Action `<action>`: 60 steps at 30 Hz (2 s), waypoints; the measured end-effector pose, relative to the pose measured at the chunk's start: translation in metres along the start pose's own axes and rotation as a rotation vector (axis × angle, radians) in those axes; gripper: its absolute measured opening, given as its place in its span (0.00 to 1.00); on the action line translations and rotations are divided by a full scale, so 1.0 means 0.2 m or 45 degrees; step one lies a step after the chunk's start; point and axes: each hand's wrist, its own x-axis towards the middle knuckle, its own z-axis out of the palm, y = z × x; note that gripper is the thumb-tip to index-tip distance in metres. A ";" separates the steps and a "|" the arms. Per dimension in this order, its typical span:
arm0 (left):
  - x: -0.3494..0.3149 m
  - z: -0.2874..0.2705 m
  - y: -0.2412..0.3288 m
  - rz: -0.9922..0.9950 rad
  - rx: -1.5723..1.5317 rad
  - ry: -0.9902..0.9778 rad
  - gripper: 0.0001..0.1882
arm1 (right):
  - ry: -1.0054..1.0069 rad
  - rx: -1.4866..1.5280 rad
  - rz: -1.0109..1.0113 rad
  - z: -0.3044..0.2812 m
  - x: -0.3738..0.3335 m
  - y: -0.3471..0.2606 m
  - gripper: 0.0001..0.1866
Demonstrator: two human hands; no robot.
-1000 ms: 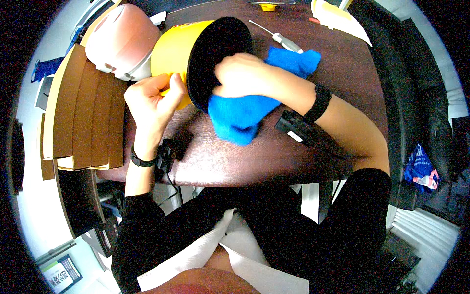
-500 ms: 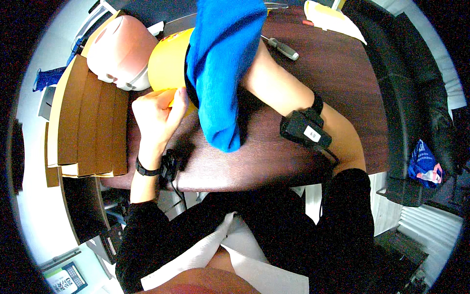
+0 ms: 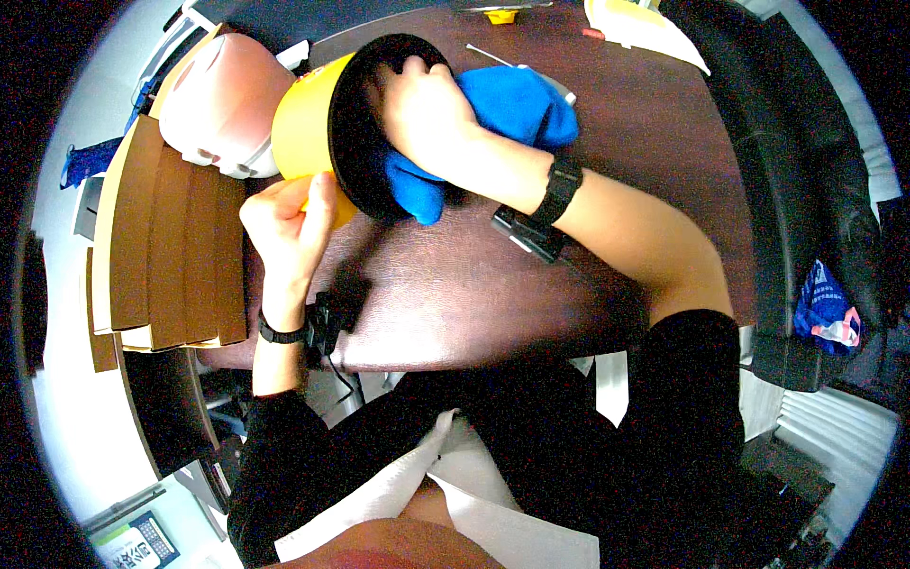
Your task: The person uses a screwdriver to tighten a screw on a glass lid with a yellow knob. They then wipe the inside of a yellow pot with a blue cloth and place the lid on the pot.
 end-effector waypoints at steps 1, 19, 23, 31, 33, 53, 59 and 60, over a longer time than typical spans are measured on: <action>0.01 0.00 0.00 -0.035 -0.022 0.008 0.17 | -0.146 -0.072 -0.027 0.01 -0.01 0.00 0.13; 0.00 0.00 0.03 0.208 -0.013 -0.035 0.21 | 0.147 1.560 0.077 0.04 -0.06 0.01 0.15; 0.00 -0.02 0.02 0.191 0.052 -0.087 0.20 | 0.225 0.479 -0.167 -0.02 -0.09 0.03 0.13; -0.01 0.01 0.06 0.172 0.074 0.032 0.17 | -0.944 0.476 -0.377 -0.13 -0.10 0.03 0.12; -0.01 0.02 0.06 0.180 0.068 0.056 0.17 | -1.219 0.827 -0.295 -0.16 -0.08 0.03 0.15; -0.01 0.02 0.07 0.128 0.072 0.025 0.19 | -0.658 0.496 -0.410 0.00 -0.14 0.04 0.12; -0.01 0.01 0.08 0.147 0.050 0.004 0.19 | -0.379 1.891 -0.141 0.16 -0.16 -0.02 0.20; 0.00 0.00 0.08 0.135 0.040 0.005 0.19 | -0.268 1.957 -0.098 0.17 -0.14 -0.04 0.22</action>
